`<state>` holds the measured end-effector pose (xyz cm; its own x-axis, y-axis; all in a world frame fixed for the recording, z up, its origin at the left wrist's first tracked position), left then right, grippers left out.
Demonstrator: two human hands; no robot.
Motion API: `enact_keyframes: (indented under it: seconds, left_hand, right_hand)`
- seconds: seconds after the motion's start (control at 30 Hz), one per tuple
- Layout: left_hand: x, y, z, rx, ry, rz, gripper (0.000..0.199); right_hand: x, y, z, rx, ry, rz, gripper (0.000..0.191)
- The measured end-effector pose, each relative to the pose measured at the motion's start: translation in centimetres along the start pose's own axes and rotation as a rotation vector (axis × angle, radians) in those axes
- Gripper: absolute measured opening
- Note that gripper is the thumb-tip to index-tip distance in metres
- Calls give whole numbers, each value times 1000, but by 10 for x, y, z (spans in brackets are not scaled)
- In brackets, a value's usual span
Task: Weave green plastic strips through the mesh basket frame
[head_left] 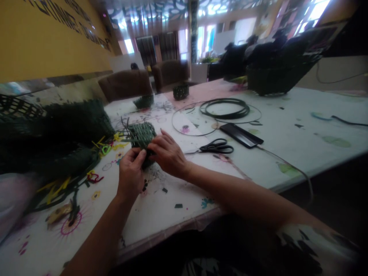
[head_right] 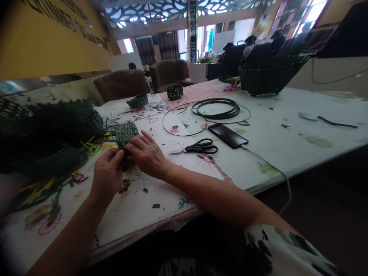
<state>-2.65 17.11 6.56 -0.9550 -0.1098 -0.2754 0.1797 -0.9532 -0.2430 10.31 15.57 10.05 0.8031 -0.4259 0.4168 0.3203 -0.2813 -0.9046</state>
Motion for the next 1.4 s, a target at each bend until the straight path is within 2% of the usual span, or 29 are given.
enact_keyframes:
  seconds: [0.13, 0.57, 0.77, 0.9, 0.97, 1.07, 1.17, 1.23, 1.3, 1.33, 1.4]
  left_hand:
    - [-1, 1, -2, 21, -6, -20, 27]
    - [-4, 5, -3, 47, -61, -44, 23]
    - [-2, 5, -4, 30, -78, -40, 22]
    - [-3, 6, 2, 7, -128, -55, 22]
    - [1, 4, 7, -21, -137, -34, 22]
    - [16, -2, 10, -34, -15, 47, 26]
    - [36, -8, 11, -42, 129, 148, 30]
    - [43, -10, 11, -50, 182, 195, 32]
    - [42, -10, 10, -40, 210, 197, 32]
    - [39, -9, 9, -35, 217, 187, 32]
    - [33, -6, 9, -38, 225, 171, 31]
  right_hand:
    - [2, -2, -1, 14, 12, 19, 10]
    - [-8, -1, 7, -51, -1, -75, 11]
    - [-9, -1, 5, -52, 49, -102, 17]
    - [-9, -2, 4, -54, 37, -86, 16]
    - [-6, -2, 7, -65, -16, -63, 19]
    - [6, -4, 22, -114, -84, 7, 27]
    - [19, -3, 48, -263, -81, 76, 21]
    - [20, -1, 60, -361, -98, 66, 16]
    - [9, 2, 61, -409, -177, -2, 22]
    - [-1, 5, 57, -423, -241, -52, 31]
    - [-24, 12, 48, -462, -404, -142, 63]
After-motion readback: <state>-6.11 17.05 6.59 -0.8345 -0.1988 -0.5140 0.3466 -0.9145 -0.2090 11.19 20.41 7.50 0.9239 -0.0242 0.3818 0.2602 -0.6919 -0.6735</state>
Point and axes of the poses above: each hand's wrist, its own y-axis away from the middle knuckle, its own x-axis out of the back of the hand, z = x × y, the point moved 8 cm from there along -y, towards the middle knuckle, and after that the axes turned 1 degree about z, right-handed, at the moved point
